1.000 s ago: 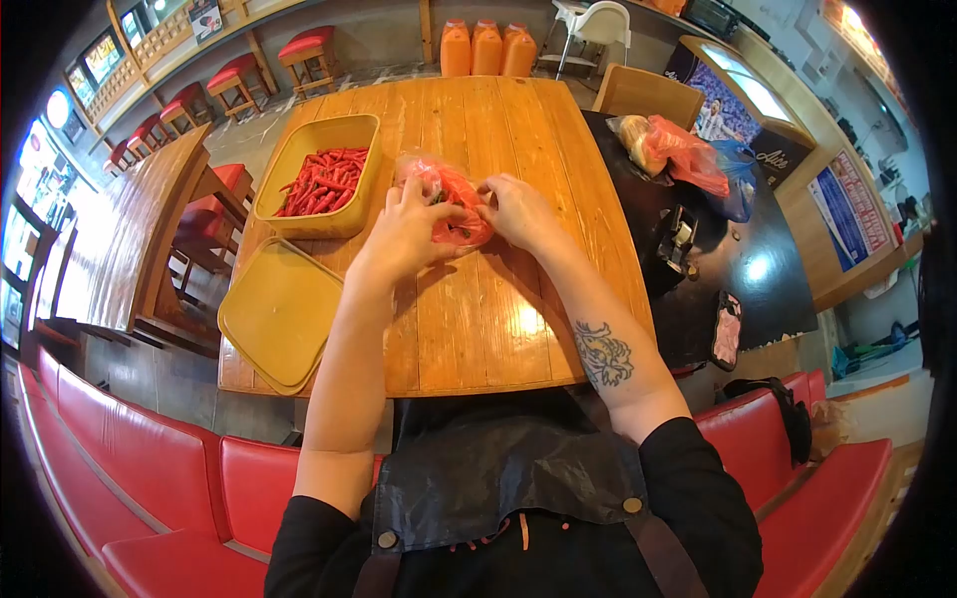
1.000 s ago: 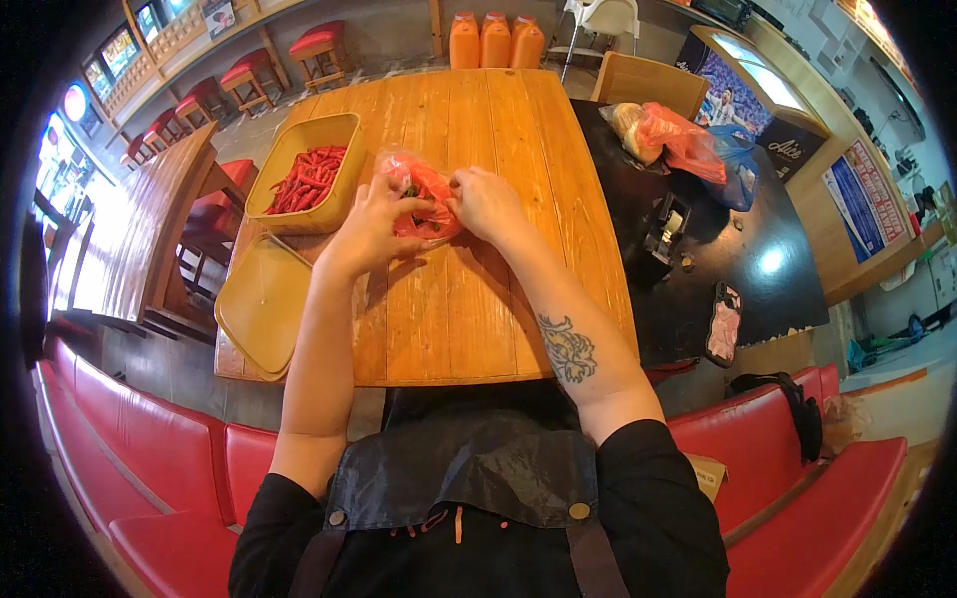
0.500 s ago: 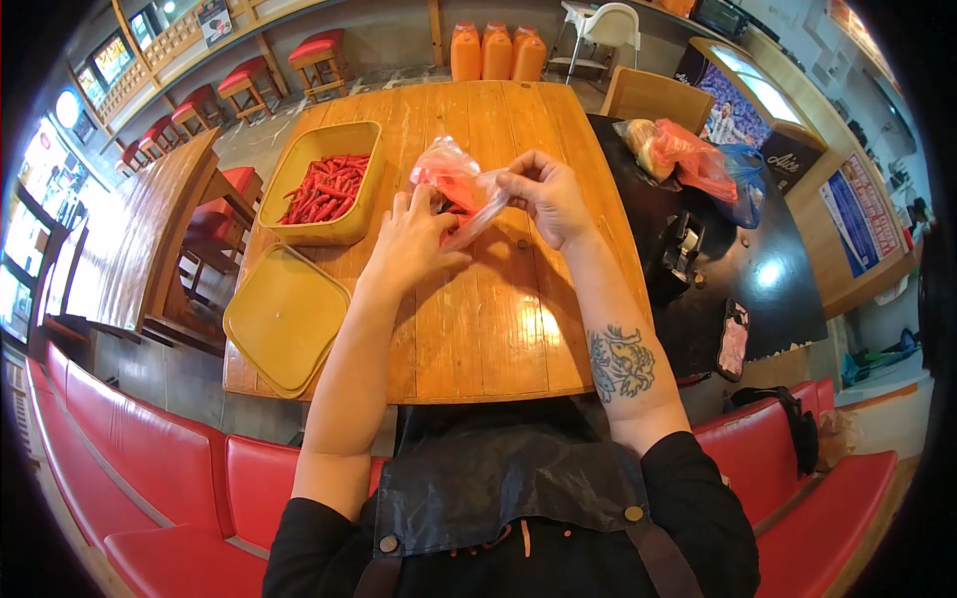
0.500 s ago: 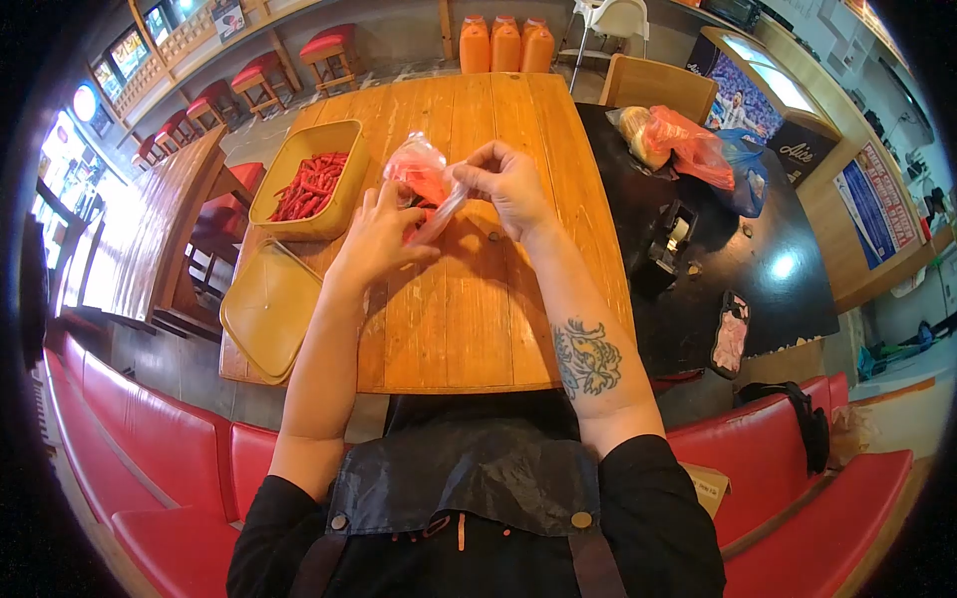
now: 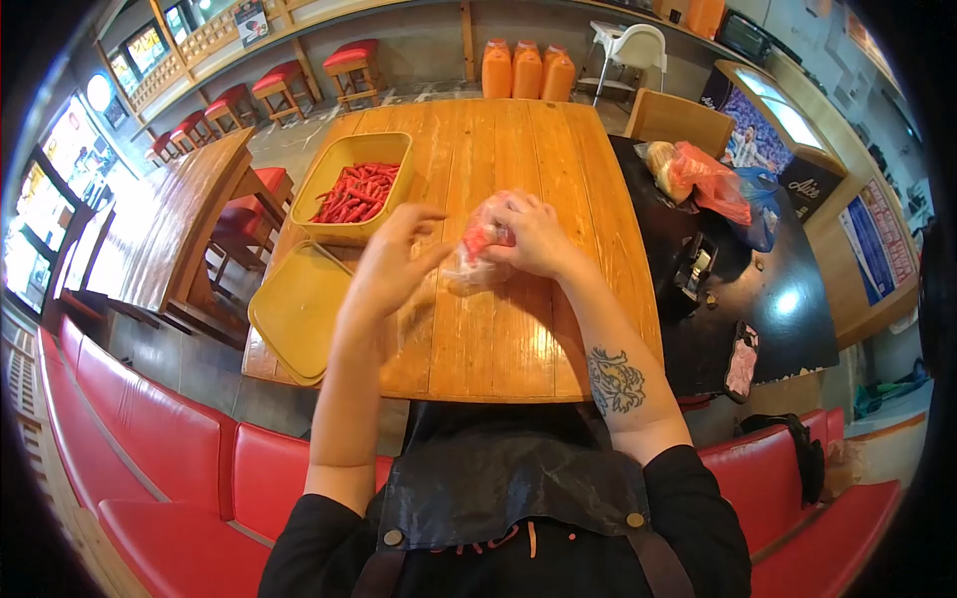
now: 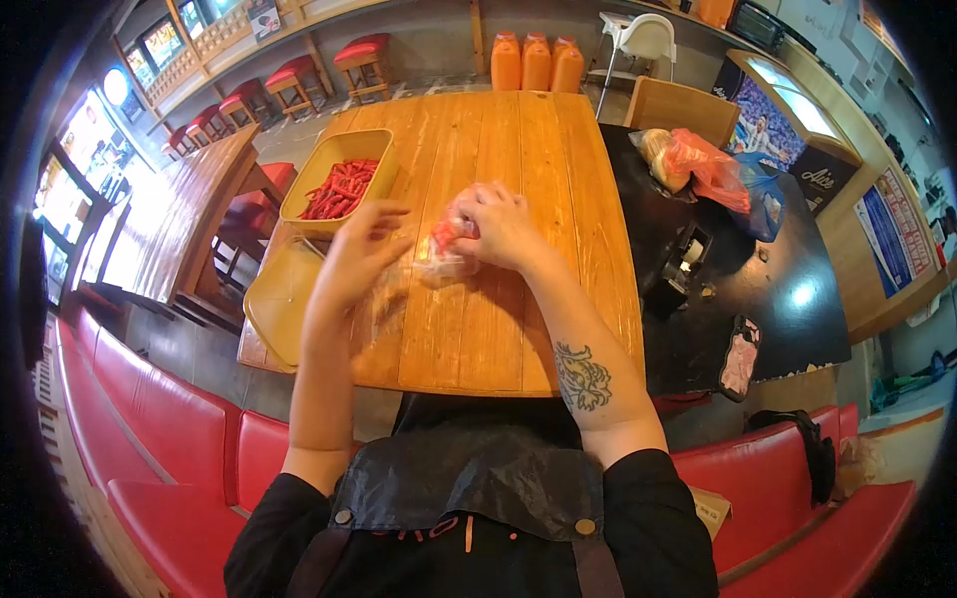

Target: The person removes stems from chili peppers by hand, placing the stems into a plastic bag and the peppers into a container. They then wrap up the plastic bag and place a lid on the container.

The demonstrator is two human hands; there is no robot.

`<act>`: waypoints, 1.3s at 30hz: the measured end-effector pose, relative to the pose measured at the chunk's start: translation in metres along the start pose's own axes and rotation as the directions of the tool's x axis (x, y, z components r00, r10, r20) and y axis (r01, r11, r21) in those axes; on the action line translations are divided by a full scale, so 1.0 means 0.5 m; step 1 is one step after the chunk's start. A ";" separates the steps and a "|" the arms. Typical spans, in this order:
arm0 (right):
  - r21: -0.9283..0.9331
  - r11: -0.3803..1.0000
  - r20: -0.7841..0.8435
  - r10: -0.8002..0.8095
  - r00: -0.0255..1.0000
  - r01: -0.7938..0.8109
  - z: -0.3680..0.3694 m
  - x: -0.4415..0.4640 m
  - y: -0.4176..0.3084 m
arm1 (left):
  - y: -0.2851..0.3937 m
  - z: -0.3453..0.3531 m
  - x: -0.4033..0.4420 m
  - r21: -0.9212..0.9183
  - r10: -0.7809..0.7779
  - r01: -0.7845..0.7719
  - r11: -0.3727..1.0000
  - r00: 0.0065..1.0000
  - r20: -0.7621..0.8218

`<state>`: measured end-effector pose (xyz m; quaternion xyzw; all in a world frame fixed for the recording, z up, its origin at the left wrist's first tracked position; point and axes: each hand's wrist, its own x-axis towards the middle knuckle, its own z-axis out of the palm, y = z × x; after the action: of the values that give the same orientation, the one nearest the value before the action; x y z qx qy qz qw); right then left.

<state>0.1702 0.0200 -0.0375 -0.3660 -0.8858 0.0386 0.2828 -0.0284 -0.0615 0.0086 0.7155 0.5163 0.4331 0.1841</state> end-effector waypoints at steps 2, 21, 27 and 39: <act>0.019 0.994 0.116 0.102 0.988 -0.105 -0.018 0.002 0.015 | -0.023 -0.072 -0.046 0.060 -0.250 0.251 0.966 0.968 -0.018; 0.293 0.877 -0.018 0.404 0.914 -0.382 -0.097 -0.079 0.117 | -0.364 -0.400 -0.190 0.166 -0.547 0.619 0.767 0.767 -0.335; 0.267 0.886 0.001 0.393 0.919 -0.379 -0.107 -0.079 0.109 | -0.200 -0.572 -0.159 0.317 -0.240 0.540 0.780 0.725 -0.645; 0.287 0.885 -0.014 0.386 0.922 -0.366 -0.091 -0.080 0.121 | -0.195 -0.187 -0.014 0.588 0.310 -0.156 0.794 0.935 -0.170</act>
<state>0.2549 0.0309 -0.0347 -0.4882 -0.7730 0.2042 0.3499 -0.1611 -0.0463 -0.0116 0.7335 0.5478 0.3692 -0.1599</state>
